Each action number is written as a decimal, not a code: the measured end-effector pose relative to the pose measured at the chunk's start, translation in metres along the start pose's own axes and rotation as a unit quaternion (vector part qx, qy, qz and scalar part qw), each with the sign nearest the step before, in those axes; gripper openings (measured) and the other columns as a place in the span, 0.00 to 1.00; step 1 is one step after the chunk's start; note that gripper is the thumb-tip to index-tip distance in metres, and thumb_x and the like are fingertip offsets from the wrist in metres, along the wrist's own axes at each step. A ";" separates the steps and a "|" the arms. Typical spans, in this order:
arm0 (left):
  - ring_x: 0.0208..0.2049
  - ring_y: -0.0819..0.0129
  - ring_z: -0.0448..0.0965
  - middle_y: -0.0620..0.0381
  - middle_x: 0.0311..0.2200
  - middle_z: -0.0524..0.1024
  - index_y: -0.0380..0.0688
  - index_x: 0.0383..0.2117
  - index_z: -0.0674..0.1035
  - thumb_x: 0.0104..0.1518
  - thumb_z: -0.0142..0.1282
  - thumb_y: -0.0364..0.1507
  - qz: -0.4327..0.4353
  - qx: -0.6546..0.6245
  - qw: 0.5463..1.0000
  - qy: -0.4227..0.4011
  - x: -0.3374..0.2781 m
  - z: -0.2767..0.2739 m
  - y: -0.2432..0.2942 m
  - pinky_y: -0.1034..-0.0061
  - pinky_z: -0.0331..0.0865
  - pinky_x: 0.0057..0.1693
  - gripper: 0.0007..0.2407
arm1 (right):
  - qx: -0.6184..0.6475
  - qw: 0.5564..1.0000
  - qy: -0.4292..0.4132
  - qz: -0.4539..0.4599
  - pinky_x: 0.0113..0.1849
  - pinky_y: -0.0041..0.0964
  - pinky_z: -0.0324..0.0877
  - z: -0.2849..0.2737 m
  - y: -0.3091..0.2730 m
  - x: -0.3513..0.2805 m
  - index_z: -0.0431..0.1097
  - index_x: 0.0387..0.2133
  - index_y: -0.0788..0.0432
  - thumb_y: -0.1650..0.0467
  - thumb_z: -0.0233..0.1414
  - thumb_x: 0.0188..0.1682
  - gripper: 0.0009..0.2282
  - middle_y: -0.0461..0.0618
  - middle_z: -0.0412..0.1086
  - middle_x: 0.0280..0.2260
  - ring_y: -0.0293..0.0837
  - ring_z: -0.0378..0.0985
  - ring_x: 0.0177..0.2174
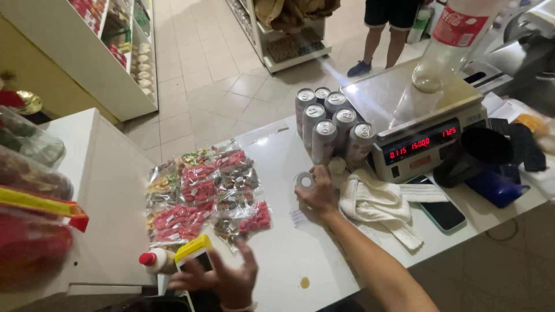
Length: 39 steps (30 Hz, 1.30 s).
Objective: Packaging small items into plastic bags and using tape to seal them at a checkout counter.
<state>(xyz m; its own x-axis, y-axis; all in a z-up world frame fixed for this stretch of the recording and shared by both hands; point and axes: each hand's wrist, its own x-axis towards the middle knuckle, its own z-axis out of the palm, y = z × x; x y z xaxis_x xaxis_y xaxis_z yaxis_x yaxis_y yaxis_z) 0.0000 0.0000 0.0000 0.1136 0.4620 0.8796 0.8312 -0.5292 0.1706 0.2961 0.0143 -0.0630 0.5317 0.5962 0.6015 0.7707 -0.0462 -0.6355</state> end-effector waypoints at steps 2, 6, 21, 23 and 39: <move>0.76 0.50 0.31 0.53 0.73 0.46 0.59 0.69 0.57 0.60 0.61 0.26 0.090 -0.083 0.983 0.140 0.063 -0.029 0.003 0.37 0.26 0.75 0.32 | -0.032 0.999 0.015 -0.027 0.35 0.39 0.64 0.001 -0.003 0.003 0.60 0.33 0.57 0.69 0.64 0.33 0.19 0.50 0.62 0.31 0.48 0.63 0.32; 0.71 0.50 0.49 0.49 0.61 0.66 0.48 0.47 0.74 0.56 0.60 0.21 0.037 -0.072 0.993 0.091 0.067 -0.009 -0.003 0.35 0.30 0.73 0.14 | -0.025 0.990 -0.002 -0.141 0.42 0.46 0.64 -0.006 -0.029 -0.008 0.64 0.37 0.65 0.74 0.63 0.32 0.20 0.59 0.65 0.36 0.57 0.68 0.35; 0.70 0.73 0.56 0.65 0.71 0.55 0.63 0.69 0.58 0.56 0.55 0.46 -0.040 -0.360 0.494 -0.791 0.089 -0.060 -0.013 0.73 0.52 0.69 0.32 | -0.042 0.995 0.031 0.082 0.32 0.41 0.67 -0.010 -0.021 -0.008 0.64 0.33 0.54 0.64 0.67 0.32 0.21 0.48 0.67 0.32 0.48 0.69 0.32; 0.74 0.65 0.42 0.56 0.74 0.41 0.56 0.71 0.47 0.49 0.70 0.45 -0.161 -0.324 0.610 -0.705 0.064 -0.053 -0.052 0.65 0.36 0.73 0.46 | -0.010 0.997 0.024 0.073 0.33 0.37 0.66 -0.009 -0.020 -0.009 0.63 0.32 0.54 0.65 0.67 0.33 0.19 0.46 0.67 0.30 0.45 0.69 0.31; 0.70 0.57 0.62 0.52 0.67 0.64 0.54 0.63 0.64 0.55 0.36 0.36 -0.724 -0.612 0.291 -0.134 0.090 -0.066 -0.037 0.56 0.55 0.72 0.25 | 0.076 0.974 0.066 0.202 0.34 0.38 0.69 -0.003 -0.005 -0.001 0.66 0.31 0.56 0.65 0.69 0.29 0.20 0.49 0.69 0.30 0.45 0.72 0.29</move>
<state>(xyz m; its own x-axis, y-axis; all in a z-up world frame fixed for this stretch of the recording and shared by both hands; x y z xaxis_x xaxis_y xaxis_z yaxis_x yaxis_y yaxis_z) -0.0563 0.0144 0.1025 0.3011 0.7829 -0.5444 -0.6824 0.5757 0.4504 0.2926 0.0112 -0.0588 0.8294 0.4451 0.3375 0.4333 -0.1313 -0.8916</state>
